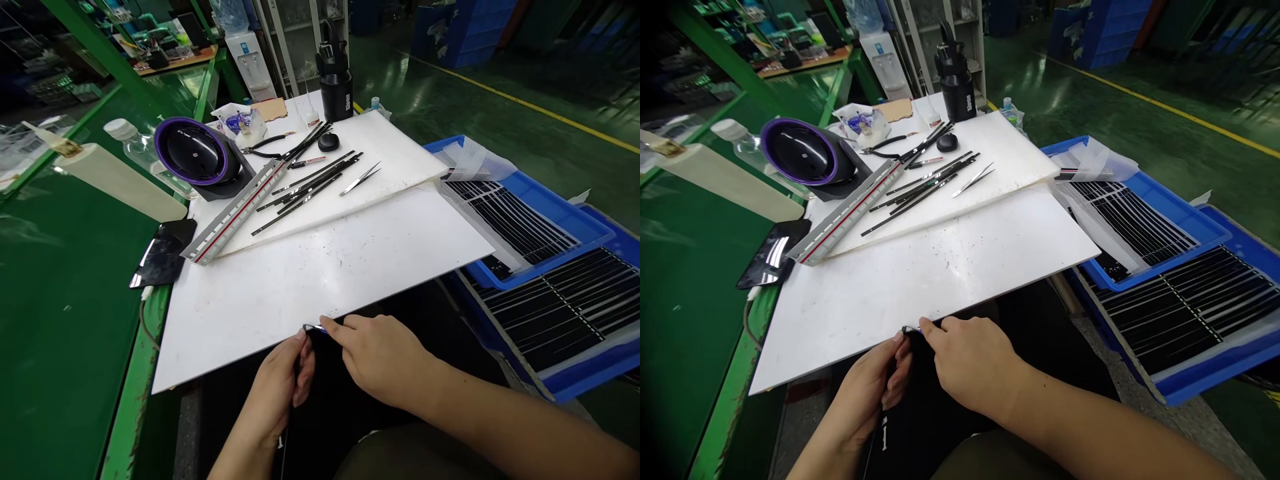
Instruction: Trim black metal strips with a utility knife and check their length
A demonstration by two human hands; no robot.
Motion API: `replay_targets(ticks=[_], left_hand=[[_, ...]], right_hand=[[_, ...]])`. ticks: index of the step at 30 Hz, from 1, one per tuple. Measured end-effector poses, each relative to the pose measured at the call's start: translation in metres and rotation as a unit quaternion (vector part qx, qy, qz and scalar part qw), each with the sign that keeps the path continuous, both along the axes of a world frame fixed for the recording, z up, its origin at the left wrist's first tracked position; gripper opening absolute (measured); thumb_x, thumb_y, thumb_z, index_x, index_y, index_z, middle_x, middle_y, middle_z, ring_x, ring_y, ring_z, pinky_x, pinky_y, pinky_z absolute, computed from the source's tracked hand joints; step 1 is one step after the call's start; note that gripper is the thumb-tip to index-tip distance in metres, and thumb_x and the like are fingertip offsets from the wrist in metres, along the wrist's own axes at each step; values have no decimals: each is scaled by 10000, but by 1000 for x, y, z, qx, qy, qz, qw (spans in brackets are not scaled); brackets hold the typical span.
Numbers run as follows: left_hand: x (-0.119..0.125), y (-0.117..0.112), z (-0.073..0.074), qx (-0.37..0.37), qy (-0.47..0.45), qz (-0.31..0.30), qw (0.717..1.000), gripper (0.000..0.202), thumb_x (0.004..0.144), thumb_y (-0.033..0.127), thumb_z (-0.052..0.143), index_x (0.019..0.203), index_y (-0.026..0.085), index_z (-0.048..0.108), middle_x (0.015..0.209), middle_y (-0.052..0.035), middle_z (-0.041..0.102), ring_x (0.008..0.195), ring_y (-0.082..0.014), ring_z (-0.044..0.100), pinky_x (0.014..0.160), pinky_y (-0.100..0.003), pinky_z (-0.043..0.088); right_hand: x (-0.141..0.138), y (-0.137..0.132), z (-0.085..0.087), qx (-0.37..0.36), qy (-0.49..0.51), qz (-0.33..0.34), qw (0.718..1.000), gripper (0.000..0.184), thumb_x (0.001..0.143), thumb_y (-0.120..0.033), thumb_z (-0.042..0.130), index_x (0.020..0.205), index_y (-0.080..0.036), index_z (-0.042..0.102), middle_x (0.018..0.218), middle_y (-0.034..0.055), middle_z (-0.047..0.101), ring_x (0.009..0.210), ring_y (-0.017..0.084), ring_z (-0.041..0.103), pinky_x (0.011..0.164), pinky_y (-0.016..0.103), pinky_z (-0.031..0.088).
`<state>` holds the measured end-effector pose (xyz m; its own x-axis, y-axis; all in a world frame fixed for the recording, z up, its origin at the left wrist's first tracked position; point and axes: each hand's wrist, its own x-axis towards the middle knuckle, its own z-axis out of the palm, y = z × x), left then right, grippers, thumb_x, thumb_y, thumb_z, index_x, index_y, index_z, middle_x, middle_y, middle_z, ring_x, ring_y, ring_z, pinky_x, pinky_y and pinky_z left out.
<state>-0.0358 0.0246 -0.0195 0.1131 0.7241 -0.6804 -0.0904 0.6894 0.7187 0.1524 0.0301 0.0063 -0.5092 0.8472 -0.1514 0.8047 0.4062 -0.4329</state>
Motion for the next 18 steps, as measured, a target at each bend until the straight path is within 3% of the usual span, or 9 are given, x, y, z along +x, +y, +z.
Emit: replay_targets(ticks=[8,18], left_hand=[[1,-1,1,10,6,-8,1000,421,905,536,532,672,192,464,444,70,397,355,-43,236,346,-156,187],[1,0,0,5,9,-6,1000,421,886,543,557,670,192,471,440,70,398,352,-44,245,342,-155,189]], right_hand=[[2,2,2,0,4,-3,1000,513,958,-227,383,1462,-252,475,1029,42,729,718,208,666,601,322,425],[-1,0,-1,20,-27,10,999,529,947,-191,394,1471,-241,448,986,46,723,624,180,635,501,297,364]])
